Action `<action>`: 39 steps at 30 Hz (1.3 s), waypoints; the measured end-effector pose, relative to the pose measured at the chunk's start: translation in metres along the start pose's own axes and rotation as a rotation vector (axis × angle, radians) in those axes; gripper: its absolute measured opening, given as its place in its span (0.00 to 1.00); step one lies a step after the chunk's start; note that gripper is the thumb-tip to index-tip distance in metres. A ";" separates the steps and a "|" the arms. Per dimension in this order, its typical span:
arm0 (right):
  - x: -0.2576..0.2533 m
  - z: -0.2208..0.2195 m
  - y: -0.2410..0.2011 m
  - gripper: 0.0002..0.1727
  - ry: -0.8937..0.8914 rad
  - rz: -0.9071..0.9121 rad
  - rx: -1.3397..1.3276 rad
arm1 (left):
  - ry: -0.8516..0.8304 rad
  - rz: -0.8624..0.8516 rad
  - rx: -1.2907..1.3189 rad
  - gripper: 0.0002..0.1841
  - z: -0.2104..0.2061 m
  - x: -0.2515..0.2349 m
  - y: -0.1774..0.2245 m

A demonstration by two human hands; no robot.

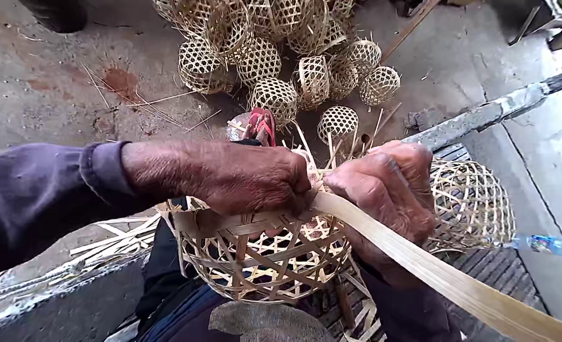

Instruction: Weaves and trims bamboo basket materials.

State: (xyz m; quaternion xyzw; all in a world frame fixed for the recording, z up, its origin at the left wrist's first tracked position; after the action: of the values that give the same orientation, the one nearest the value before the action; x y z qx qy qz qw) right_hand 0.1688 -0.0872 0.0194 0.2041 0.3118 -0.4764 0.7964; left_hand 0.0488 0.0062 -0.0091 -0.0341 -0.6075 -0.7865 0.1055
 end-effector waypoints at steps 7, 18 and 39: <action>-0.005 -0.005 0.011 0.08 -0.036 -0.232 0.161 | 0.351 -0.115 -0.028 0.18 0.010 -0.010 0.000; 0.033 -0.025 0.036 0.04 0.173 -0.769 -0.487 | 0.653 -0.456 -0.392 0.10 -0.002 -0.024 -0.006; 0.065 -0.055 -0.003 0.11 0.016 -0.600 -0.053 | 0.654 -0.347 0.241 0.09 -0.014 0.009 -0.063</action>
State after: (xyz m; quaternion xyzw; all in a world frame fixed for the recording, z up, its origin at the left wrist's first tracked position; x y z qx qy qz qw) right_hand 0.1721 -0.0956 -0.0658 0.0857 0.3767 -0.6806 0.6226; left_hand 0.0281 0.0067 -0.0711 0.3343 -0.6267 -0.6849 0.1624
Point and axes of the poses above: each hand's wrist, its own x-axis away from the middle knuckle, its own z-axis out of the back of the hand, y = z × x, the point moved 5 cm from there along -x, towards the middle knuckle, and after that the axes turned 10 degrees about x, right-handed, at the moved point
